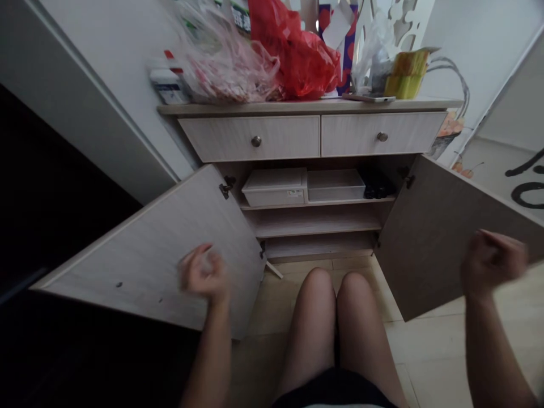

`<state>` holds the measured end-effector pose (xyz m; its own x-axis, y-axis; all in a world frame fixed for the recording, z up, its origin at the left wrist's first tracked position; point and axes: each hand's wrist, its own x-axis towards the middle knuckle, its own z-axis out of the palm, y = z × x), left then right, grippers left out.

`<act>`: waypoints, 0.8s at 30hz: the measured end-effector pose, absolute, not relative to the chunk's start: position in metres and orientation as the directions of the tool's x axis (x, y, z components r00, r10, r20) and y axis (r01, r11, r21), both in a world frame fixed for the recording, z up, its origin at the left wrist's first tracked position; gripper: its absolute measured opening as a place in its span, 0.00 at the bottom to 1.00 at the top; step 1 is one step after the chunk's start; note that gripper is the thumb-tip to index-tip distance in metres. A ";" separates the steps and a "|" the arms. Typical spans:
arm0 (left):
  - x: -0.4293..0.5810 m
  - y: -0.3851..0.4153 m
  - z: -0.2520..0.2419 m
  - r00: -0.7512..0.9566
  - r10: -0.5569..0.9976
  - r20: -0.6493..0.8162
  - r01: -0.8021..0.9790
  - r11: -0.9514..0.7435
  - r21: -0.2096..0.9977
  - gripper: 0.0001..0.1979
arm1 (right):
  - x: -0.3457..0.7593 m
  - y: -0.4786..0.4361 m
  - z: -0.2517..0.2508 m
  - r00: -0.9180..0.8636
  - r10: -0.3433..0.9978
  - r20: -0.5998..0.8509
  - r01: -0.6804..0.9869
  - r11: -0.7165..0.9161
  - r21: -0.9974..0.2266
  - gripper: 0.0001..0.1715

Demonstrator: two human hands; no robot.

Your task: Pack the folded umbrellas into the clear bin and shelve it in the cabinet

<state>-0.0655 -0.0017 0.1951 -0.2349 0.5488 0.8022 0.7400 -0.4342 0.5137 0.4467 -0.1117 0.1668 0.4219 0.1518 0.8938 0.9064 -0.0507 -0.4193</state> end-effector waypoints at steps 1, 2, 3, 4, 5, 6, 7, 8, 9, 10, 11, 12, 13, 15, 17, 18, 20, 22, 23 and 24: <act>-0.049 0.020 0.193 -0.166 0.558 0.813 0.744 -0.470 0.475 0.15 | 0.437 -0.088 0.170 0.350 0.193 0.917 0.931 0.041 -0.364 0.16; -0.033 0.042 0.190 -0.097 0.564 0.820 0.747 -0.504 0.434 0.13 | 0.428 -0.063 0.173 0.278 0.268 0.922 0.937 0.136 -0.322 0.15; -0.016 0.064 0.188 -0.024 0.571 0.821 0.749 -0.533 0.393 0.12 | 0.420 -0.036 0.175 0.213 0.357 0.910 0.931 0.210 -0.300 0.15; 0.000 0.085 0.187 0.059 0.577 0.814 0.751 -0.563 0.345 0.12 | 0.413 -0.009 0.178 0.166 0.438 0.884 0.922 0.249 -0.297 0.16; 0.015 0.106 0.186 0.171 0.597 0.784 0.752 -0.593 0.287 0.11 | 0.408 0.018 0.179 0.120 0.517 0.848 0.921 0.261 -0.289 0.17; 0.030 0.126 0.186 0.295 0.622 0.725 0.754 -0.618 0.224 0.11 | 0.404 0.044 0.180 0.087 0.580 0.810 0.927 0.250 -0.278 0.17; 0.044 0.144 0.188 0.405 0.646 0.648 0.759 -0.632 0.155 0.10 | 0.402 0.067 0.180 0.057 0.650 0.758 0.940 0.220 -0.259 0.18; 0.057 0.161 0.190 0.488 0.666 0.564 0.768 -0.634 0.085 0.10 | 0.400 0.088 0.180 0.027 0.721 0.692 0.957 0.182 -0.227 0.17; 0.068 0.176 0.193 0.544 0.683 0.488 0.777 -0.629 0.014 0.11 | 0.398 0.106 0.180 0.005 0.781 0.624 0.972 0.142 -0.186 0.17; 0.078 0.188 0.196 0.580 0.695 0.425 0.783 -0.619 -0.056 0.11 | 0.397 0.122 0.180 -0.018 0.834 0.552 0.985 0.110 -0.134 0.17; 0.087 0.199 0.199 0.600 0.707 0.374 0.787 -0.604 -0.121 0.11 | 0.396 0.135 0.180 -0.039 0.875 0.482 0.993 0.087 -0.077 0.17; 0.094 0.207 0.201 0.611 0.718 0.334 0.789 -0.588 -0.178 0.11 | 0.394 0.146 0.180 -0.055 0.906 0.419 0.997 0.071 -0.022 0.17; 0.099 0.214 0.203 0.617 0.727 0.301 0.787 -0.574 -0.226 0.11 | 0.393 0.156 0.181 -0.068 0.928 0.365 0.998 0.062 0.027 0.17; 0.107 0.225 0.204 0.618 0.745 0.250 0.783 -0.555 -0.283 0.13 | 0.391 0.171 0.182 -0.069 0.956 0.286 0.995 0.045 0.092 0.17; 0.111 0.233 0.203 0.610 0.763 0.215 0.786 -0.546 -0.292 0.15 | 0.391 0.182 0.181 -0.046 0.971 0.233 0.994 0.020 0.111 0.18; 0.111 0.236 0.201 0.604 0.770 0.205 0.790 -0.544 -0.284 0.15 | 0.391 0.187 0.180 -0.033 0.976 0.213 0.994 0.010 0.110 0.18; 0.112 0.242 0.198 0.592 0.781 0.196 0.799 -0.539 -0.265 0.15 | 0.393 0.194 0.177 -0.023 0.982 0.187 0.995 0.004 0.100 0.18; 0.111 0.246 0.195 0.586 0.784 0.204 0.805 -0.535 -0.257 0.15 | 0.394 0.199 0.174 -0.034 0.983 0.179 0.995 0.017 0.093 0.19; 0.111 0.248 0.193 0.585 0.784 0.208 0.807 -0.535 -0.252 0.16 | 0.395 0.200 0.172 -0.041 0.983 0.179 0.995 0.025 0.091 0.19; 0.110 0.249 0.191 0.586 0.782 0.211 0.806 -0.538 -0.247 0.16 | 0.395 0.202 0.170 -0.048 0.983 0.180 0.995 0.032 0.090 0.19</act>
<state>0.1105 0.2490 0.1915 0.5862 0.7822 0.2109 0.8063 -0.5378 -0.2465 0.3947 0.2016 0.1702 -0.0483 0.9826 0.1796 0.9954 0.0325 0.0898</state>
